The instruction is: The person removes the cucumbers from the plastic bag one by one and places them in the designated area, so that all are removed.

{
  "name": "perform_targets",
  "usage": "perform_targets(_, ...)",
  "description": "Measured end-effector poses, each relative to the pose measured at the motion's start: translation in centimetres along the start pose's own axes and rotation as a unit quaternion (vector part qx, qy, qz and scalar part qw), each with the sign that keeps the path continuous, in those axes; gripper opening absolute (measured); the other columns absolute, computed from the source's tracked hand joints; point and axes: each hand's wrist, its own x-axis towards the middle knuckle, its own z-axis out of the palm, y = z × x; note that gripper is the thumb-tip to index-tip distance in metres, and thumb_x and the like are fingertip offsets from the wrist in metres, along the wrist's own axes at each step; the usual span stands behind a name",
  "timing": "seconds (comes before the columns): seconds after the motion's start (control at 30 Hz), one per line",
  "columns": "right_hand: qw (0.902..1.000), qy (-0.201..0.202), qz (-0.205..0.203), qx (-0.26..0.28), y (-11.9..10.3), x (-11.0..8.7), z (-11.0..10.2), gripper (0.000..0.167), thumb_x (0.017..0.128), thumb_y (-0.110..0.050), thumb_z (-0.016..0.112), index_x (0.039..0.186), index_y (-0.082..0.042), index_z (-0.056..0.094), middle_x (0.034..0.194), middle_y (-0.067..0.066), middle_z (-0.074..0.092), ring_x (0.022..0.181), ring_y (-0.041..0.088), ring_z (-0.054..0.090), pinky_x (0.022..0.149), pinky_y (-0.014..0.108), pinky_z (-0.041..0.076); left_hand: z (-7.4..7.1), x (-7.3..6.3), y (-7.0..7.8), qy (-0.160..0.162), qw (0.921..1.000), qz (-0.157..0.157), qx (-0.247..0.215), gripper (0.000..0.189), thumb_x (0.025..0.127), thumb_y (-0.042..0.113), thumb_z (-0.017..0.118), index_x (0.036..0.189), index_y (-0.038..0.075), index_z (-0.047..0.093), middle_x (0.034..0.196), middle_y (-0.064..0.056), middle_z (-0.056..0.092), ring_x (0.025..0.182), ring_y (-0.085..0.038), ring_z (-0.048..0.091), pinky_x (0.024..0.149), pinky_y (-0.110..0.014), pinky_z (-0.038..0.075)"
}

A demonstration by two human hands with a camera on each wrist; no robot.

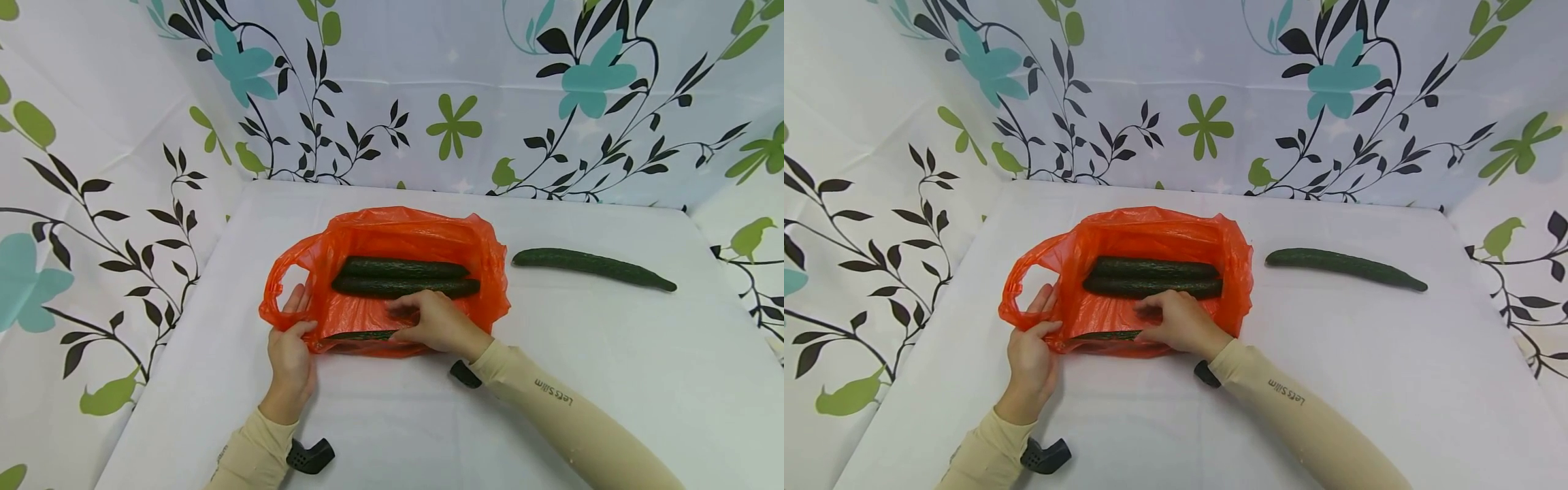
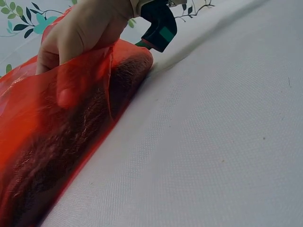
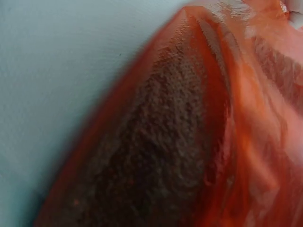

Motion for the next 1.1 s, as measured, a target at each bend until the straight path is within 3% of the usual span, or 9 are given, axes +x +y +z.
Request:
perform_targets(0.27,0.9986,-0.010,-0.009,-0.052,0.1,-0.1,0.6,0.047,0.077,-0.022,0.090,0.121,-0.013,0.075,0.115,-0.003,0.073,0.108,0.014,0.065,0.094,0.033,0.052,-0.2,-0.1,0.1,-0.012,0.9999,-0.005,0.004,0.060,0.098,-0.008,0.034,0.156,0.002,0.033,0.157,-0.006,0.042,0.144,-0.014,0.037,0.115,-0.026,0.032)
perform_targets(0.73,0.9956,-0.006,-0.017,-0.092,-0.3,-0.5,1.3,0.039,0.077,-0.017,0.089,0.114,-0.013,0.078,0.108,-0.003,0.074,0.101,0.017,0.065,0.089,0.036,0.053,-0.2,-0.1,0.0,-0.012,0.9999,-0.003,0.004,0.059,0.098,-0.008,0.034,0.156,0.001,0.034,0.157,-0.006,0.042,0.145,-0.016,0.037,0.115,-0.028,0.032)
perform_targets(1.1,0.9941,0.002,-0.022,-0.106,0.0,-0.6,1.7,0.031,0.079,-0.015,0.087,0.109,-0.020,0.080,0.103,-0.009,0.074,0.097,0.014,0.066,0.079,0.032,0.053,-0.1,-0.1,0.0,-0.012,0.9999,0.003,0.006,0.059,0.097,-0.009,0.034,0.156,-0.001,0.032,0.157,-0.009,0.042,0.146,-0.017,0.034,0.118,-0.030,0.028)
